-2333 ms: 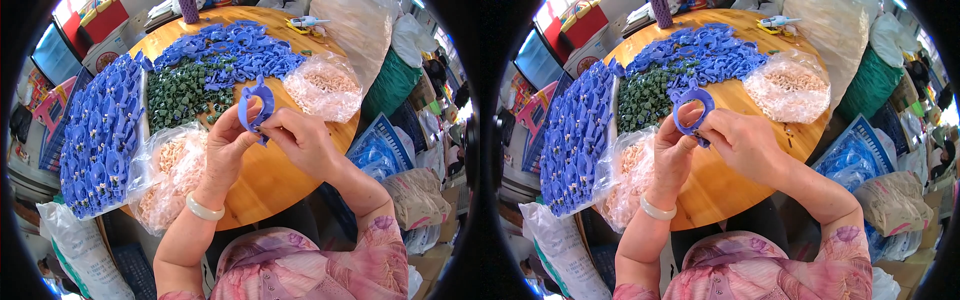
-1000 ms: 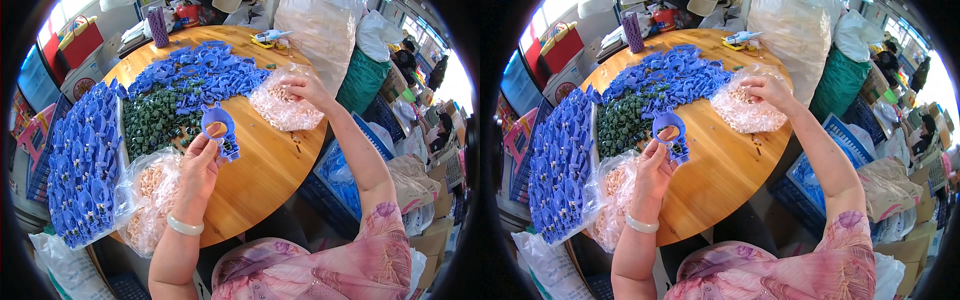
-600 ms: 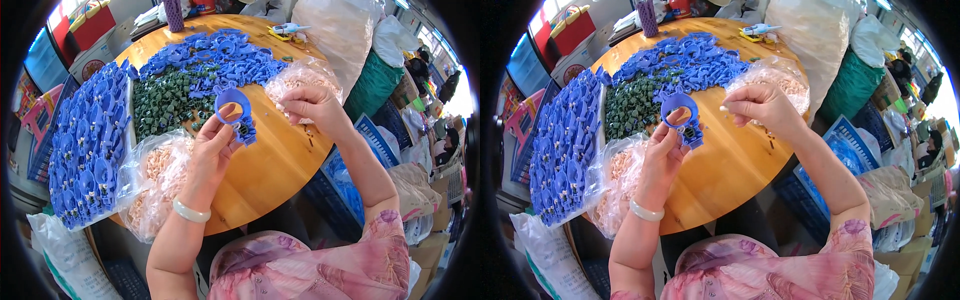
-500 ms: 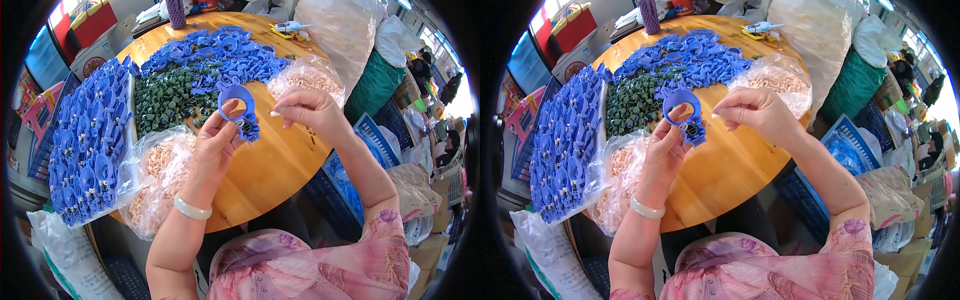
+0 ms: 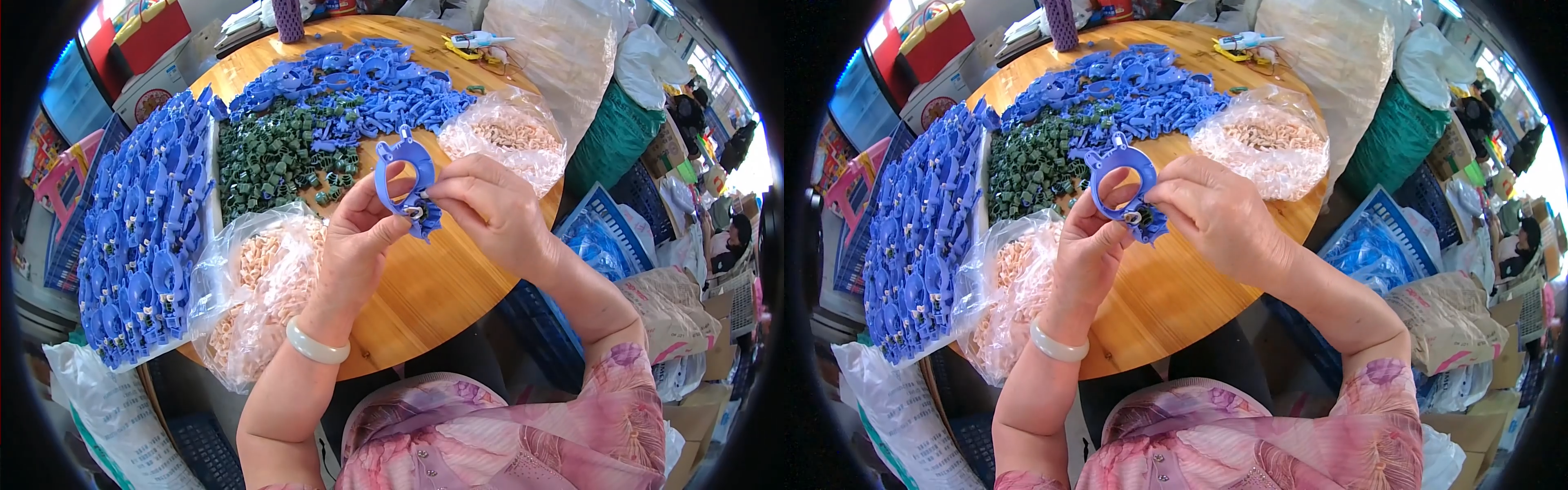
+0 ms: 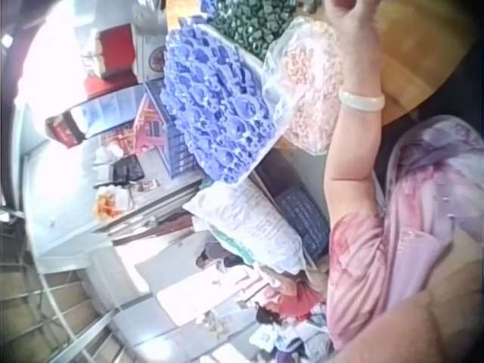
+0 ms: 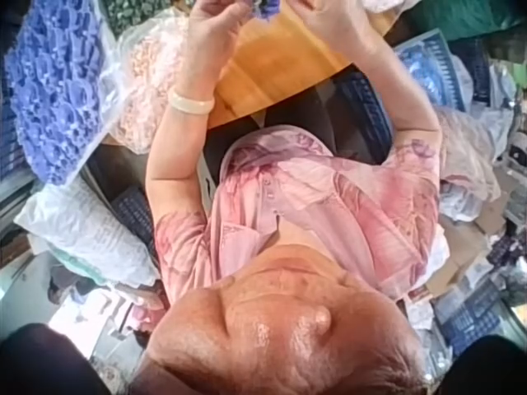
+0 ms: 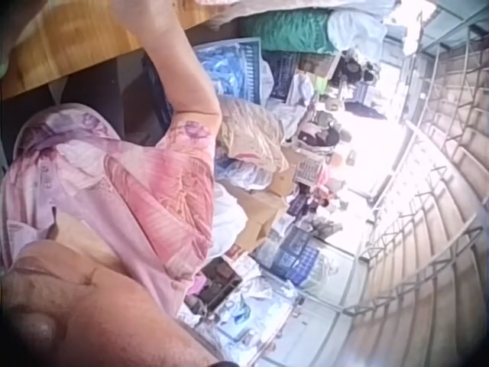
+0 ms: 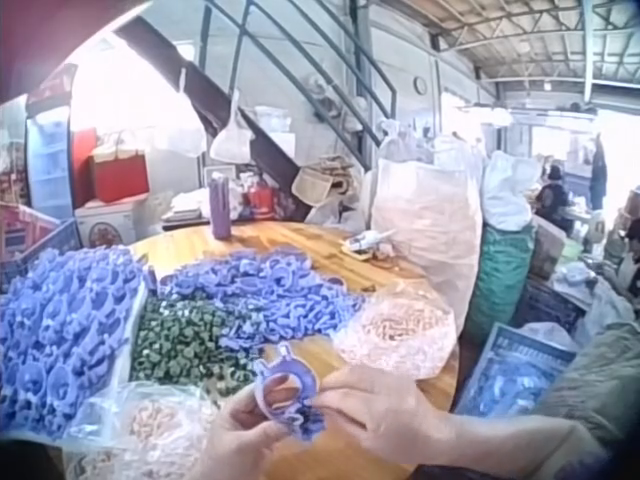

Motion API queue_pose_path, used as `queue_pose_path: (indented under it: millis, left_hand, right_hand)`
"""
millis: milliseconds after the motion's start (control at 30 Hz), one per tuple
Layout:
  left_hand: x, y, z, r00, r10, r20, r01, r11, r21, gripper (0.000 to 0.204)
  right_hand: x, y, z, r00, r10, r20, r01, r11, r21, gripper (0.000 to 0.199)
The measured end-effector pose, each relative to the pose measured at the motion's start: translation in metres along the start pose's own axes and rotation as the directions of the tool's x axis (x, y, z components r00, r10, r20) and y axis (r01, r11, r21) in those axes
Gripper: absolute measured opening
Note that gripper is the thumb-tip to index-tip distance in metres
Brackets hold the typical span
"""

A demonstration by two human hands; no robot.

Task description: Assemble small plastic toy components by hand at a workbench.

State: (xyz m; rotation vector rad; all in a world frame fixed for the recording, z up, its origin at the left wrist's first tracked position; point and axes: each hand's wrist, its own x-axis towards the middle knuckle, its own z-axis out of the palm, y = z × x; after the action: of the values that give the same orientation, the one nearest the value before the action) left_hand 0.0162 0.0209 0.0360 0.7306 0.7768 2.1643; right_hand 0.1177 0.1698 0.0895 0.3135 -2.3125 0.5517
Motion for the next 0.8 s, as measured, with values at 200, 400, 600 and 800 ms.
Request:
queue_pose_path:
  millis: [200,400,600,800]
  left_hand:
    - [-0.0003,-0.0035,-0.0019,0.999,0.043,0.013,-0.044,0.995,0.092,0.055]
    - [-0.0005,-0.0053,-0.0007,0.997,0.078,0.008,-0.078,0.990,0.116,0.054]
    - [-0.0016,-0.0058,0.0002,0.996,0.084,0.019,-0.086,0.989,0.119,0.056]
    - [-0.0023,-0.0068,0.0012,0.989,0.140,0.040,-0.145,0.972,0.183,0.058]
  right_hand:
    - [0.0002,-0.0022,0.0024,0.997,-0.083,0.007,0.083,0.996,-0.029,0.018]
    - [-0.0062,-0.0039,0.0017,0.988,0.154,0.018,-0.155,0.976,0.151,0.015]
    - [-0.0090,-0.0002,0.0014,0.974,0.226,0.009,-0.222,0.950,0.219,0.009]
    - [-0.0078,-0.0048,0.0042,0.905,0.423,0.050,-0.410,0.833,0.371,0.005]
